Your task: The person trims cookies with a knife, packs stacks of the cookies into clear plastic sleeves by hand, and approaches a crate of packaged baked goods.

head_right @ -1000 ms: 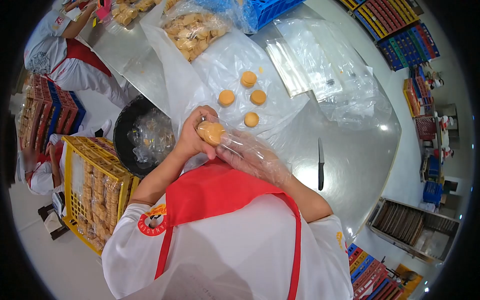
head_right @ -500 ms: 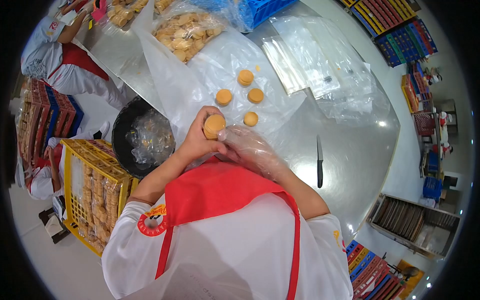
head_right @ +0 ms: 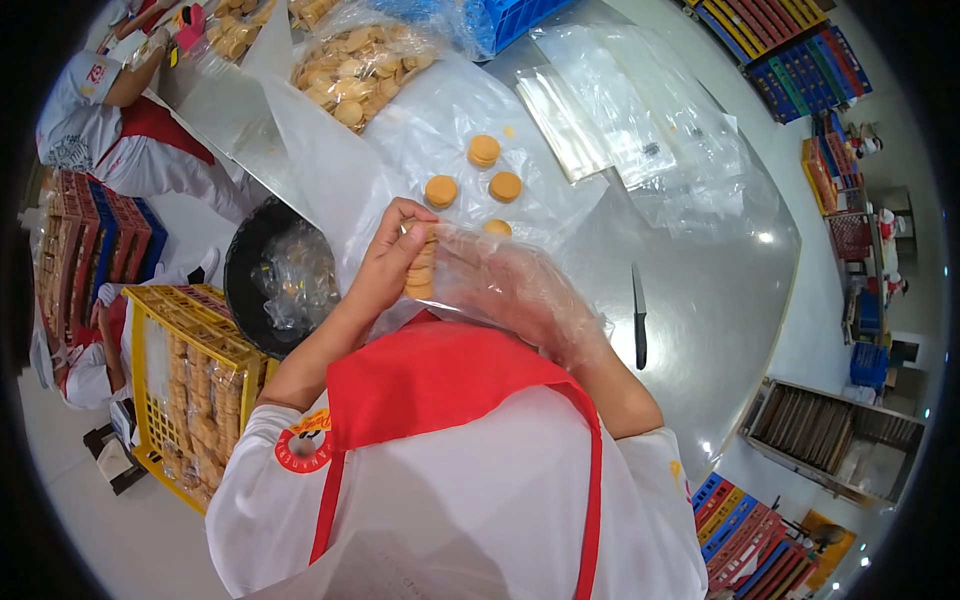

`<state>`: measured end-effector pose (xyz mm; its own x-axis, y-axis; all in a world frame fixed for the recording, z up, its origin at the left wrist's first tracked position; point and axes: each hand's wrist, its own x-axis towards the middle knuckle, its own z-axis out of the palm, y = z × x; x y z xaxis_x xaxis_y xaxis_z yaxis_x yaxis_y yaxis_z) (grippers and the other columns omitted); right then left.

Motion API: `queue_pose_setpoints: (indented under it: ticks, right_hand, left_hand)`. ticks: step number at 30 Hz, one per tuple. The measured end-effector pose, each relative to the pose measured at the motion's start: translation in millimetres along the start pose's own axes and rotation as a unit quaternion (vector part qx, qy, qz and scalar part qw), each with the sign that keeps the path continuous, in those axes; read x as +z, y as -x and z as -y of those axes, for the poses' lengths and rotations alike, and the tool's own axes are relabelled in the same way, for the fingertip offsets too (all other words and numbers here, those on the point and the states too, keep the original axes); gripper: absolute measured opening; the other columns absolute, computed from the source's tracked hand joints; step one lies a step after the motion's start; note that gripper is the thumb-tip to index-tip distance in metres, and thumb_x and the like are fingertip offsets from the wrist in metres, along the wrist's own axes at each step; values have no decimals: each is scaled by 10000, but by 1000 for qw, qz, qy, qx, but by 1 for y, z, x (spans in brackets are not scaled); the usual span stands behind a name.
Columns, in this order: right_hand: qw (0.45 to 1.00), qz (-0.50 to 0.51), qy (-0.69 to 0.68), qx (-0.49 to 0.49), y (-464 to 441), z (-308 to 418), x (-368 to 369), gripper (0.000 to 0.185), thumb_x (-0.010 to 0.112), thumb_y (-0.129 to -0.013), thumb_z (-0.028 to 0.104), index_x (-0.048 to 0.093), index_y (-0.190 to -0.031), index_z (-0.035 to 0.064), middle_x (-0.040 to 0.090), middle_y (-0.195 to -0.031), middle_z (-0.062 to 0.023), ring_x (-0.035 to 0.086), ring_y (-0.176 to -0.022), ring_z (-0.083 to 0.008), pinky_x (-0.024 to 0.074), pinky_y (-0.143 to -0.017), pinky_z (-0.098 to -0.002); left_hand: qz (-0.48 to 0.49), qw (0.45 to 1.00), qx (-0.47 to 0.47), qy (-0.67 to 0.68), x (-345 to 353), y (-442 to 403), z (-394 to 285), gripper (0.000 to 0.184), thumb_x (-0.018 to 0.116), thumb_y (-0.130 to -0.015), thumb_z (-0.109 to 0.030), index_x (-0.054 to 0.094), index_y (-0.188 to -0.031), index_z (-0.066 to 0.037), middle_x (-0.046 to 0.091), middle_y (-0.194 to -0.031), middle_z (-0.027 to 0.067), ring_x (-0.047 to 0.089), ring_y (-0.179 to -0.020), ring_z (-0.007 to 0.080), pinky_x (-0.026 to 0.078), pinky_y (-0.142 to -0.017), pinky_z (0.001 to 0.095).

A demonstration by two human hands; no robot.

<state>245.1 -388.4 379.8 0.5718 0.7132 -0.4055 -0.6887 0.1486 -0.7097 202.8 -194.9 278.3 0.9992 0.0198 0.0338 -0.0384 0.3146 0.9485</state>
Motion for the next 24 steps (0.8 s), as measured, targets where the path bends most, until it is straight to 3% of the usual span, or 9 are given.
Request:
queue_pose_setpoints:
  ticks: [3,6,9,10,12,16,19,22,24]
  right_hand:
    - [999,11,-35,22,-2,5,2,553,455,-1017,284,436,-1418,-96,474,-1463,-194,468,-1348,-329,464,-1044,-478]
    - [996,-12,-76,34,-4,9,0,545,400,-1036,290,426,-1418,-97,471,-1460,-207,467,-1350,-350,475,-1033,-505]
    - [981,67,-175,52,-10,9,-20,566,329,-1049,311,395,-1428,-104,437,-1481,-232,450,-1358,-388,470,-1023,-571]
    - [966,115,-222,61,-11,8,-27,575,304,-1053,318,382,-1432,-107,423,-1490,-241,443,-1361,-402,467,-1019,-598]
    - [966,75,-234,74,-11,6,-30,600,267,-1058,348,363,-1446,-100,395,-1508,-247,430,-1364,-419,456,-1011,-634]
    - [937,37,-331,106,-10,8,-25,612,227,-1062,362,346,-1462,-86,377,-1523,-241,413,-1371,-434,440,-992,-688]
    - [934,41,-337,109,-6,8,-25,597,286,-1064,347,334,-1465,-92,375,-1529,-226,398,-1388,-421,423,-1016,-677]
    - [1000,5,-12,28,13,18,0,623,405,-1048,377,322,-1502,-42,337,-1564,-204,368,-1423,-384,364,-1122,-574]
    - [941,106,320,-28,22,26,3,680,505,-1011,412,311,-1527,12,311,-1585,-187,330,-1453,-348,304,-1173,-477]
  left_hand:
    - [12,1000,-22,19,-7,-2,-2,345,545,-1020,-350,487,-1222,-77,544,-1095,22,518,-995,96,433,-899,259]
    - [30,998,4,49,-15,-3,1,693,726,-874,-440,429,-1366,-53,531,-1217,69,525,-1125,152,414,-996,299]
    - [72,986,149,-35,-24,-8,-4,1110,905,-640,-405,313,-1501,-30,470,-1364,125,469,-1284,223,347,-1102,344]
    - [85,989,120,-31,-25,-6,-8,1174,927,-592,-371,289,-1518,-30,442,-1400,136,444,-1315,236,327,-1119,351]
    - [108,992,60,-25,-24,1,-18,1310,969,-495,-304,243,-1551,-31,387,-1471,156,392,-1378,260,287,-1153,366]
    - [147,988,32,-23,-28,1,-18,1265,959,-498,-211,268,-1543,-28,398,-1480,150,407,-1372,250,298,-1144,358]
    - [145,989,14,-33,-27,3,-22,1176,939,-540,-191,315,-1523,-29,431,-1446,125,423,-1354,235,299,-1139,350]
    - [141,990,-23,21,-27,4,-23,1052,897,-626,-230,352,-1504,-29,458,-1396,91,431,-1328,215,302,-1127,340]
    - [153,983,-63,75,-31,3,-22,1008,862,-666,-298,361,-1497,-27,460,-1375,89,449,-1300,208,316,-1109,331]
